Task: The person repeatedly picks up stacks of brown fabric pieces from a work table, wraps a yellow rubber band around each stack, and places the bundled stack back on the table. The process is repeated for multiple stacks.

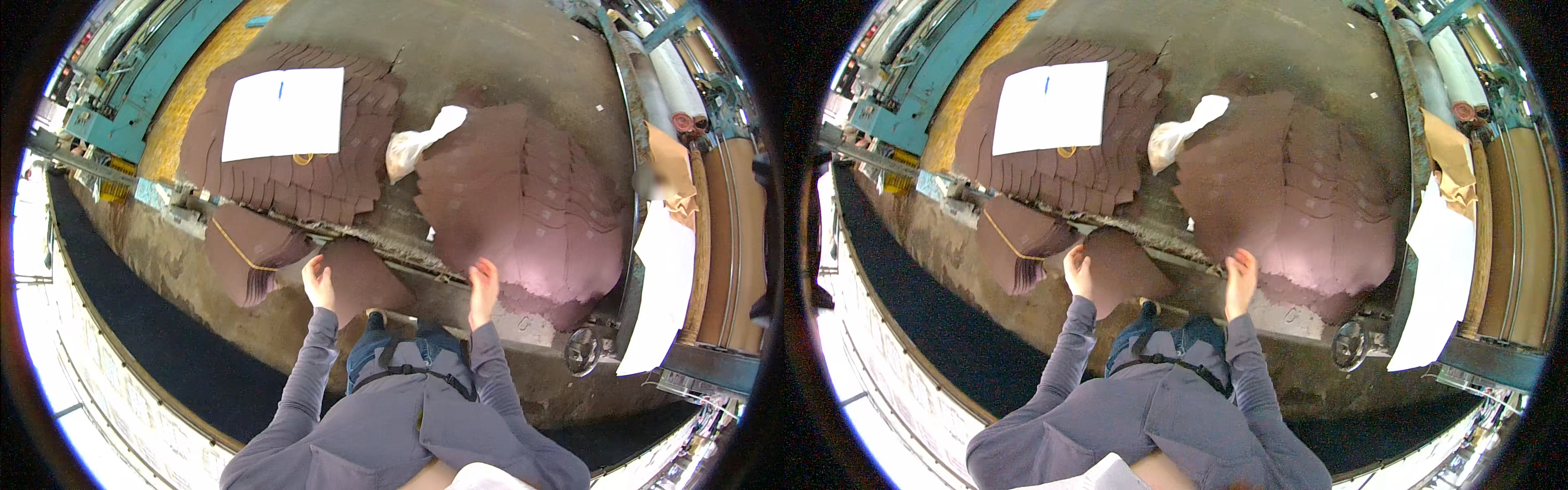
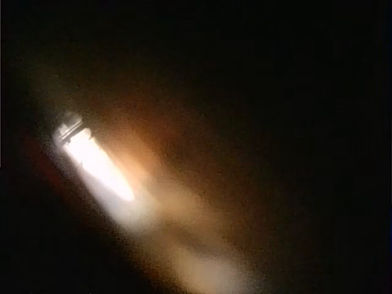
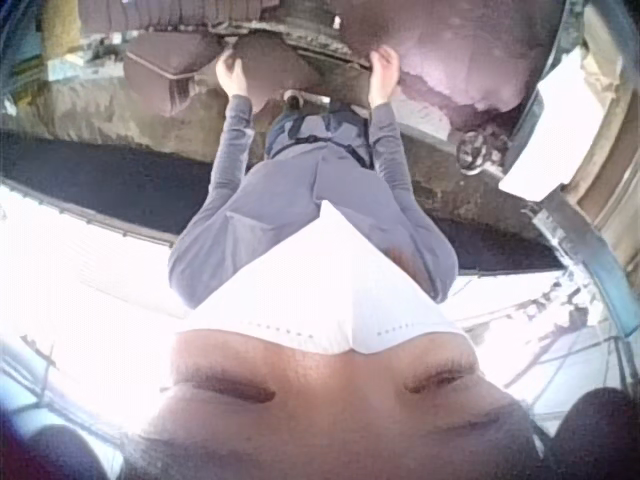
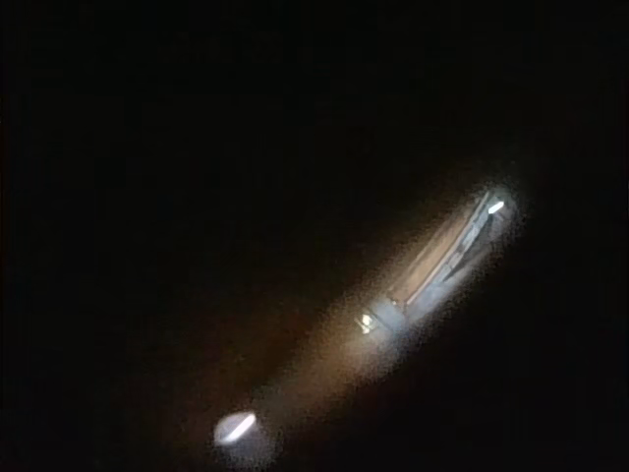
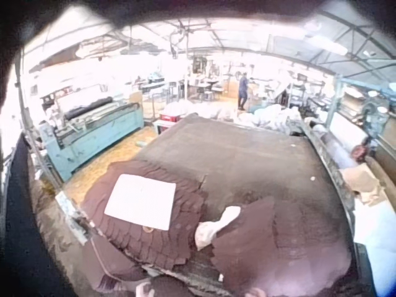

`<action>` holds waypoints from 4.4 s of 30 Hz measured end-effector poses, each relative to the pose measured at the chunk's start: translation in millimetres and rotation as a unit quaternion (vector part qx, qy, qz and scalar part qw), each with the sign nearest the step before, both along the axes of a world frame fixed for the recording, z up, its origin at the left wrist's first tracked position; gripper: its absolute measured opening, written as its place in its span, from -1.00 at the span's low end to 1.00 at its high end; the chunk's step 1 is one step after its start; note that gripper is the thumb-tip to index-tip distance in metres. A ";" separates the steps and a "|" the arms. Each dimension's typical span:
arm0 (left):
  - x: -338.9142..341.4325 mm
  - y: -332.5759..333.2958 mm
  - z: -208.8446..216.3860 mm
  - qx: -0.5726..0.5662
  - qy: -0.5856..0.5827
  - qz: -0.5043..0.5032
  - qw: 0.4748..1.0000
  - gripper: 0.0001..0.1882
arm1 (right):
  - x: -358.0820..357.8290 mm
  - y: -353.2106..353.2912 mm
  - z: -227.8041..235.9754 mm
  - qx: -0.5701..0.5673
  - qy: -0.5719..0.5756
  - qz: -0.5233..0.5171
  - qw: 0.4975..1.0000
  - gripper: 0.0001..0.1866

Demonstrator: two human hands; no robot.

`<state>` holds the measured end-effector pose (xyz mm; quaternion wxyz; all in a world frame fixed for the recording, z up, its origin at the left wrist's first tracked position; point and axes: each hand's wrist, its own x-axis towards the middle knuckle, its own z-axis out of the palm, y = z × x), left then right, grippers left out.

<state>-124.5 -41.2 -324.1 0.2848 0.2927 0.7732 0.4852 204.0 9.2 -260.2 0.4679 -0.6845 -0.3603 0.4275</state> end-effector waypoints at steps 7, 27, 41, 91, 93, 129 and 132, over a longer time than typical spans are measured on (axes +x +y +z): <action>144.8 193.4 75.7 0.094 -0.169 -0.481 0.855 -0.65 | 96.0 -10.8 -90.8 -0.081 0.395 -0.189 0.896 -0.71; 237.4 569.4 31.5 -0.092 0.153 -0.660 0.730 -0.13 | 47.8 24.1 -38.1 -0.232 0.341 -0.206 0.887 -0.76; 234.8 253.2 171.8 0.142 0.285 -0.664 0.677 -0.76 | 37.0 24.1 -41.1 -0.167 0.394 -0.231 0.874 -0.75; 150.3 109.1 287.6 0.281 -0.324 -0.286 0.857 -0.49 | 18.4 55.2 95.9 0.138 0.649 0.076 0.744 -0.08; 150.5 99.9 295.4 0.328 -0.296 -0.374 0.815 -0.17 | 10.5 52.5 87.4 0.104 0.667 0.081 0.734 -0.09; -11.2 -86.3 -53.8 -0.011 -0.243 -0.019 0.970 -0.32 | -146.6 0.2 -42.0 -0.096 -0.330 0.484 0.804 0.15; -28.3 -96.9 -97.4 0.035 -0.248 -0.016 0.968 -0.32 | -138.0 -22.8 -26.3 -0.111 -0.441 0.579 0.677 0.30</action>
